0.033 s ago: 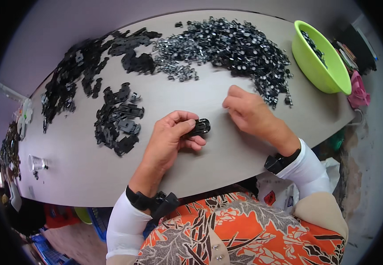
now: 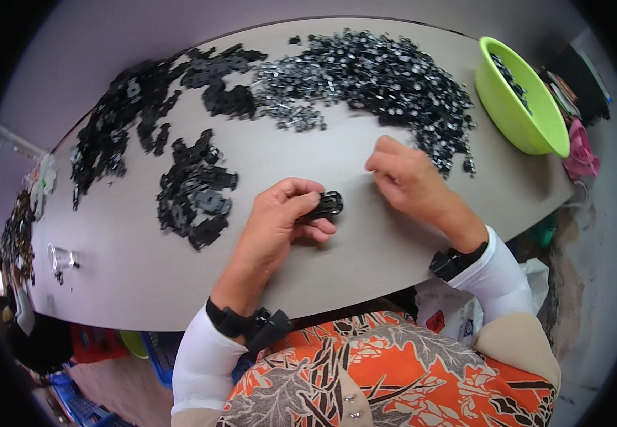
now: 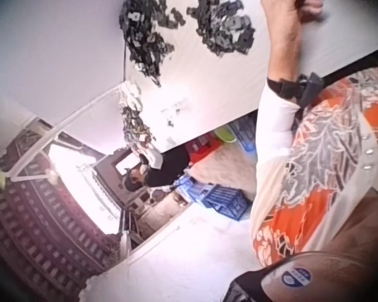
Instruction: The person sits at a table and assembles small black plastic components with metal bolts. They pick up a plastic piece and a bolt, insert the bolt into the plastic piece, and place the assembled unit on the table. This process is repeated continuously with components from piles on the table.
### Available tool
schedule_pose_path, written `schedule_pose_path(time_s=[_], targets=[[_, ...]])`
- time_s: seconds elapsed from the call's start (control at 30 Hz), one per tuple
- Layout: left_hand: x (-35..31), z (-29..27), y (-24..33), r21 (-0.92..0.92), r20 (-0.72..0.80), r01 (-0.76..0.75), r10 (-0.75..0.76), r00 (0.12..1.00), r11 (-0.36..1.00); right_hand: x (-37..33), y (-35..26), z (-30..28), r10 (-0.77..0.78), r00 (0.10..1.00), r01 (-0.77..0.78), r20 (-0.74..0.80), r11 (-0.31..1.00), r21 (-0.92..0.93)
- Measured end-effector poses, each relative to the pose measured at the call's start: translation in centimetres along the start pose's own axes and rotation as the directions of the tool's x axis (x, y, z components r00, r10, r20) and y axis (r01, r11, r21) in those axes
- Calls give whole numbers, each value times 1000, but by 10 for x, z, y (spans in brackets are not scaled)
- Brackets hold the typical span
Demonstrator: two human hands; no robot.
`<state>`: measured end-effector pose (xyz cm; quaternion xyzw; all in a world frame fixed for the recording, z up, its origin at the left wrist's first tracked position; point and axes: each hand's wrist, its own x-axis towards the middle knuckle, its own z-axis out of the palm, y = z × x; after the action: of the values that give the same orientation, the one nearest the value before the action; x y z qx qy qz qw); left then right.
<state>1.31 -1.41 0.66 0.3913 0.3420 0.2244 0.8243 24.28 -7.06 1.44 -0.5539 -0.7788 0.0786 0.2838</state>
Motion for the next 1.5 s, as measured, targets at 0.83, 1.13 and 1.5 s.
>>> schedule_pose_path(time_s=[0.83, 1.13, 1.5], targets=[[11, -9, -5, 69, 153, 140, -150, 977, 988, 176, -44, 102, -480, 868, 427, 126, 852, 304], [3, -11, 1, 101, 40, 61, -65, 997, 993, 41, -13, 21, 40, 998, -33, -44, 986, 165], [1, -7, 5, 70, 6, 65, -66, 998, 995, -16, -20, -6, 57, 998, -59, 27, 994, 88]])
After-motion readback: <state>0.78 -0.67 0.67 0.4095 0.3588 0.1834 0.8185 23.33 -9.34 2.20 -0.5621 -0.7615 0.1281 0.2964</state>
